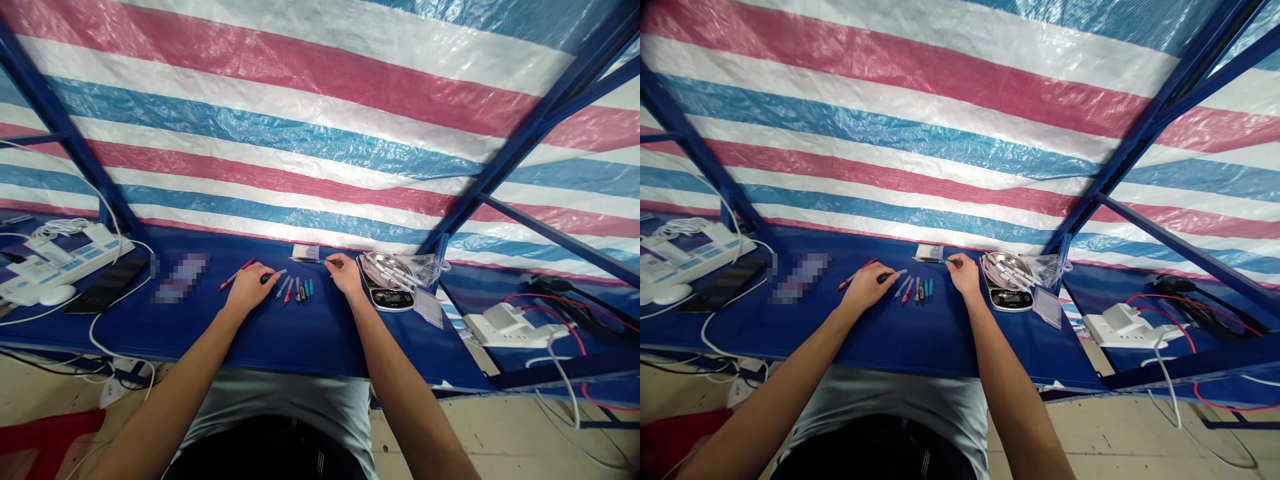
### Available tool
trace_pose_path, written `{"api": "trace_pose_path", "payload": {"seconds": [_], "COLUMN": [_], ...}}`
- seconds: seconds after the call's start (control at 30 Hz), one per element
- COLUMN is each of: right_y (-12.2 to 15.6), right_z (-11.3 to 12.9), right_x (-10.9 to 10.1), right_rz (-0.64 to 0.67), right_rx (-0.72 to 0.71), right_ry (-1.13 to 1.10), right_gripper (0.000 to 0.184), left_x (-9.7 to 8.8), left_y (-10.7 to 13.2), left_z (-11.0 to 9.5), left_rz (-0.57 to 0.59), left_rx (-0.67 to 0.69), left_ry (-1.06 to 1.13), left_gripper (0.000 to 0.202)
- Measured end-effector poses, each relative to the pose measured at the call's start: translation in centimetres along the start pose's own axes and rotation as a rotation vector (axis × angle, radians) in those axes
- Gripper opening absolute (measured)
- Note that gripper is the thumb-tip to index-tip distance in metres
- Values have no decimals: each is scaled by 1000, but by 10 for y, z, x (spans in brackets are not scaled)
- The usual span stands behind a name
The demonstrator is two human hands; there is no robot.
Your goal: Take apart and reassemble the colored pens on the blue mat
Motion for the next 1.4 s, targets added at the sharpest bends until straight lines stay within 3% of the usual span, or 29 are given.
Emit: {"api": "trace_pose_path", "payload": {"seconds": [0.17, 0.5, 0.87, 1.23, 1.4], "right_y": [0, -5, -6, -3, -2], "right_z": [5, -7, -10, 5, 6], "right_x": [0, -9, -6, -15, -18], "right_rz": [12, -22, -11, -23, -47], "right_rx": [-59, -29, -32, -87, -101], "right_ry": [69, -130, 33, 28, 164], "right_gripper": [18, 36, 15, 17, 15], "left_x": [5, 5, 9, 8, 8], "left_y": [0, 2, 1, 2, 2], "left_z": [-3, -4, -2, -4, -4], "left_rz": [27, 51, 101, 103, 99], "left_rx": [28, 18, 5, -4, 1], "left_ry": [-19, -15, -30, -9, -3], "left_gripper": [35, 30, 33, 30, 28]}}
Point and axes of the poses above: each hand's wrist, its own y-axis away from the middle knuckle, its own x-axis out of the palm, z = x × y, the point moved 5 cm from there along -y, towards the middle knuckle, and after that the axes turned 5 degrees about -y, right-handed, at the moved point
